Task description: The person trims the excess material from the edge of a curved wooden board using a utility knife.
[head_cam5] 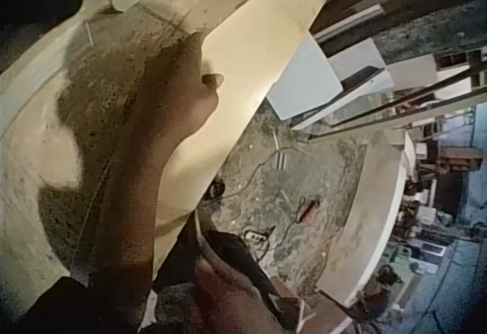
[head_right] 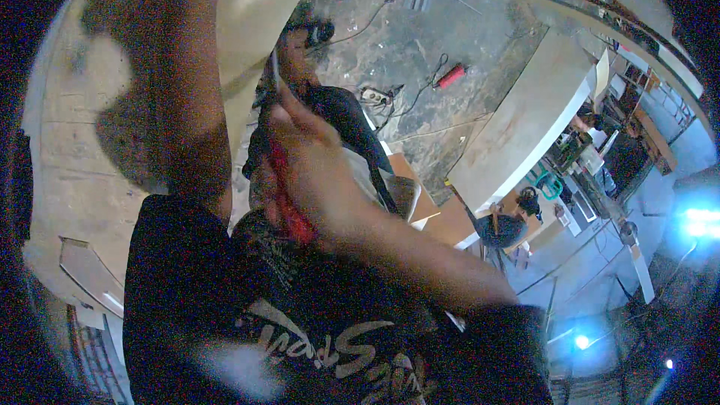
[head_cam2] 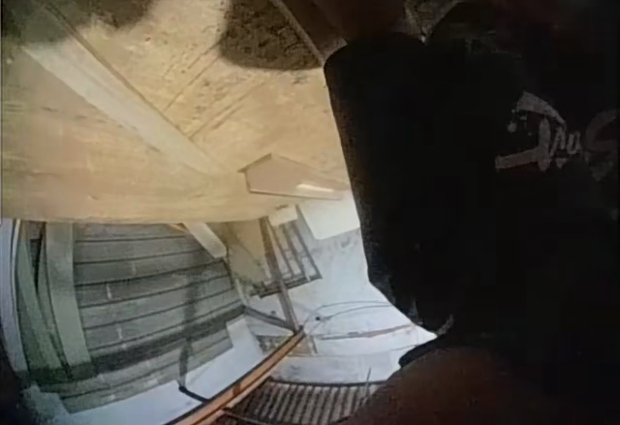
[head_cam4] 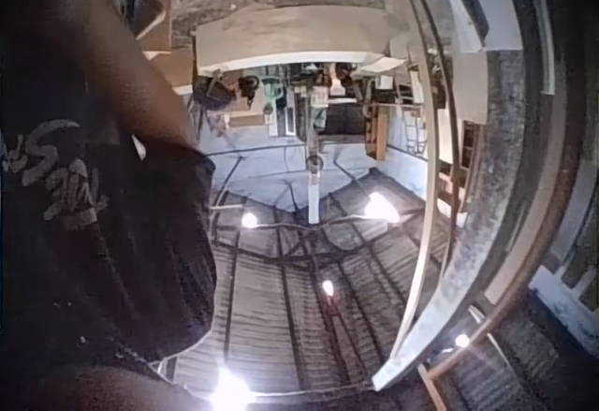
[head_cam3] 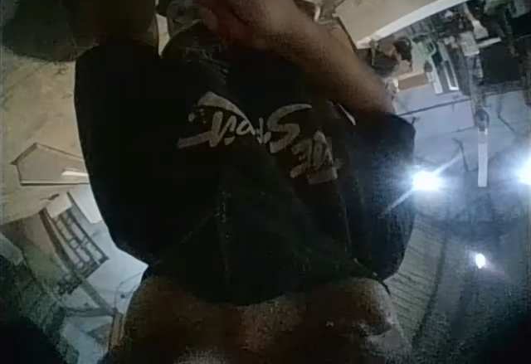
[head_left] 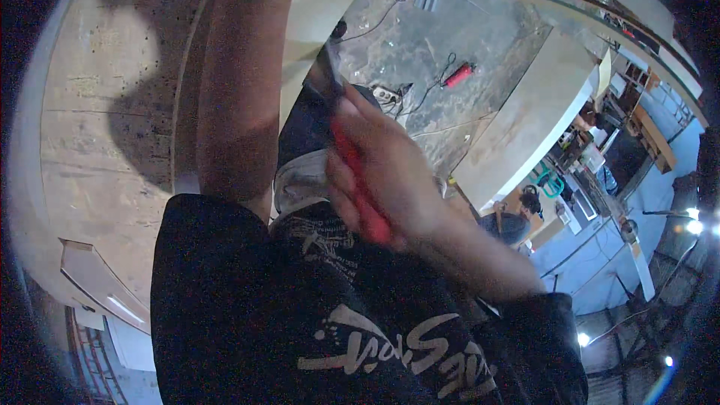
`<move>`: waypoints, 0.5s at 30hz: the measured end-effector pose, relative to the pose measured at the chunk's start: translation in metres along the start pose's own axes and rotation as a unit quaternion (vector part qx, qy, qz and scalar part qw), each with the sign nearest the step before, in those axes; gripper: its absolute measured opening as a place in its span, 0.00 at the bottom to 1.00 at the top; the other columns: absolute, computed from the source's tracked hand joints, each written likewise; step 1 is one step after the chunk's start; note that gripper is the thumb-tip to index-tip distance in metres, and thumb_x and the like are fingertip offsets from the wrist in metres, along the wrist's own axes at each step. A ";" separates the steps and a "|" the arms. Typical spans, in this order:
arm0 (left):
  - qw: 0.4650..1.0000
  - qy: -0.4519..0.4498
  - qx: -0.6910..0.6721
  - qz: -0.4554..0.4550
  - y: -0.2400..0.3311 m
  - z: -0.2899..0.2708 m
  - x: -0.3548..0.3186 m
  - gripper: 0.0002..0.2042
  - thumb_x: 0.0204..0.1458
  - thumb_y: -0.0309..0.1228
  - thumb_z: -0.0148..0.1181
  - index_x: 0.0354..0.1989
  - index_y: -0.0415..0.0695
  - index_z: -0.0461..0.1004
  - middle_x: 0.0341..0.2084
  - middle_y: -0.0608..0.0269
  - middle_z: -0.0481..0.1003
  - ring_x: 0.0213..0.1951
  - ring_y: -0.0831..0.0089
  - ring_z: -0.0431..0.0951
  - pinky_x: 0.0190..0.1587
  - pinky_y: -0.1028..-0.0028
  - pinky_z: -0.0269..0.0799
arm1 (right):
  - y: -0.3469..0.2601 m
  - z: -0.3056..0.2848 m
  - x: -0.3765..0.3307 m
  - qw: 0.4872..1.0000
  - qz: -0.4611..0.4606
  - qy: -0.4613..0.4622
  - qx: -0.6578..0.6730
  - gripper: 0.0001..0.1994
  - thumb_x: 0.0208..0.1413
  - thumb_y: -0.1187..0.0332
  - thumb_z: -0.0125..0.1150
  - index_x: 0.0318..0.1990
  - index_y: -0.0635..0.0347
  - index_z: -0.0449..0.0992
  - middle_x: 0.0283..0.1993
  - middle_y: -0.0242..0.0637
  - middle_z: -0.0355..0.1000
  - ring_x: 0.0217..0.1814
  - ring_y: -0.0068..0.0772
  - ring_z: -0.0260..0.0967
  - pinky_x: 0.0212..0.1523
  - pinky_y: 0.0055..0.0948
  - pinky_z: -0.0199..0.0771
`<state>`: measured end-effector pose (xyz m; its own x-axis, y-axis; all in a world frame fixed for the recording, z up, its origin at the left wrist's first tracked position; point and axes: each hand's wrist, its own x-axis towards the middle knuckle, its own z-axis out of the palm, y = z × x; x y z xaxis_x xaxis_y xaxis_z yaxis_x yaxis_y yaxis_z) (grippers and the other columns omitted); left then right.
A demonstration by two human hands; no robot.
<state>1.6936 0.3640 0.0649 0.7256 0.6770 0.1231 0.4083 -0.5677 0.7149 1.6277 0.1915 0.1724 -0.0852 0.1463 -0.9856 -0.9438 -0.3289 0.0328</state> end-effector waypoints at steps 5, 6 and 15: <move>1.000 -0.001 0.016 0.002 0.004 -0.005 -0.002 0.23 0.54 0.28 0.63 0.58 0.35 0.67 0.44 0.39 0.76 0.50 0.45 0.77 0.52 0.52 0.73 | -0.002 -0.014 0.056 0.996 -0.023 -0.037 -0.082 0.24 0.71 0.55 0.35 0.72 0.46 0.53 0.17 0.28 0.60 0.10 0.27 0.57 0.10 0.26 0.60; 1.000 -0.002 0.018 -0.004 0.002 -0.006 -0.005 0.23 0.54 0.28 0.63 0.57 0.34 0.67 0.44 0.39 0.76 0.49 0.45 0.77 0.51 0.53 0.73 | 0.003 -0.016 0.038 0.995 -0.034 -0.034 -0.092 0.24 0.71 0.55 0.35 0.72 0.46 0.53 0.17 0.28 0.60 0.10 0.27 0.57 0.10 0.26 0.60; 1.000 -0.012 0.003 0.003 0.004 -0.006 0.001 0.23 0.54 0.28 0.63 0.58 0.34 0.68 0.48 0.37 0.75 0.51 0.45 0.77 0.52 0.53 0.73 | -0.001 -0.005 0.051 0.997 -0.031 -0.011 -0.067 0.24 0.72 0.57 0.34 0.73 0.43 0.51 0.17 0.29 0.61 0.10 0.26 0.58 0.10 0.26 0.61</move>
<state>1.6924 0.3654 0.0716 0.7409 0.6624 0.1104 0.4080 -0.5745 0.7095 1.6258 0.1941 0.1212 -0.0366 0.1898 -0.9811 -0.8961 -0.4409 -0.0518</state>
